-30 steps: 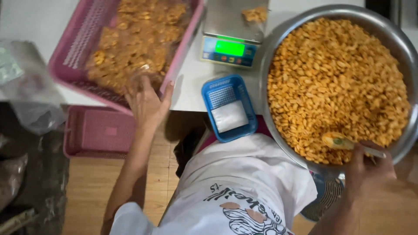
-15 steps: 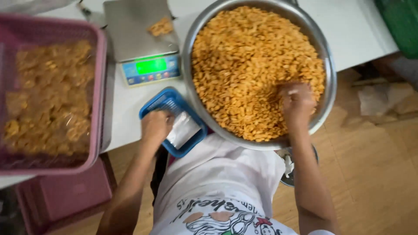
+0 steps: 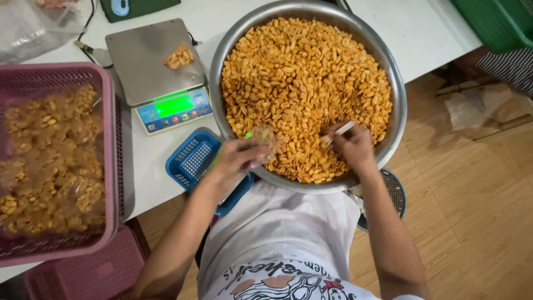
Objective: Scooping nuts from a large bowl into small plastic bags and placing them in a basket.
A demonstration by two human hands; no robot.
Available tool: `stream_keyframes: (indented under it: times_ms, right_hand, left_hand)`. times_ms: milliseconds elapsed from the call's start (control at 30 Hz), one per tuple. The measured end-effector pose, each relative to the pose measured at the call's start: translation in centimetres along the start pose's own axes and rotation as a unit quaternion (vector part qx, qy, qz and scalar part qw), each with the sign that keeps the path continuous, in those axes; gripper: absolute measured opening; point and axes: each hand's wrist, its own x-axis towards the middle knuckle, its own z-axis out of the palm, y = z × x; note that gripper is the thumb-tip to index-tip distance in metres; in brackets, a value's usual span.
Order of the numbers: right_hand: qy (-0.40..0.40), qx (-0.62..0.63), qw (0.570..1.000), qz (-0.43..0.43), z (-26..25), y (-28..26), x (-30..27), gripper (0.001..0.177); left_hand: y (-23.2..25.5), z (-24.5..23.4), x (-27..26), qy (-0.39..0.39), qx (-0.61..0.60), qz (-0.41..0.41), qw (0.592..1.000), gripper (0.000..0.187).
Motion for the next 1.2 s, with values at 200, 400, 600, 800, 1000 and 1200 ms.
stream_keyframes:
  times_ms: [200, 400, 600, 800, 1000, 1200]
  right_hand:
    - [0.04, 0.186, 0.979, 0.074, 0.7, -3.2, -0.2, 0.013]
    - [0.074, 0.163, 0.976, -0.122, 0.1, -9.9, 0.9, 0.01]
    - [0.063, -0.151, 0.909, -0.383, 0.6, -13.0, 0.0, 0.008]
    - [0.092, -0.079, 0.94, -0.32, -1.5, -9.6, 1.7, 0.01]
    - [0.11, 0.173, 0.971, -0.122, -1.5, -10.9, 1.2, 0.012]
    - [0.187, 0.215, 0.958, -0.024, -2.1, -6.9, 2.4, 0.016]
  left_hand:
    - [-0.5, 1.2, 4.1, -0.048, 0.072, 0.07, 0.994, 0.009]
    - [1.6, 3.2, 3.9, -0.093, 0.174, 0.129, 0.972, 0.027]
    - [-0.1, 5.4, 4.7, -0.112, 0.073, 0.1, 0.986, 0.052]
    - [-0.8, 5.3, 5.9, -0.238, 0.268, 0.151, 0.921, 0.07]
    - [0.7, 6.2, 4.3, -0.26, 0.206, 0.148, 0.932, 0.042]
    - [-2.0, 4.7, 5.3, -0.097, 0.182, 0.225, 0.952, 0.015]
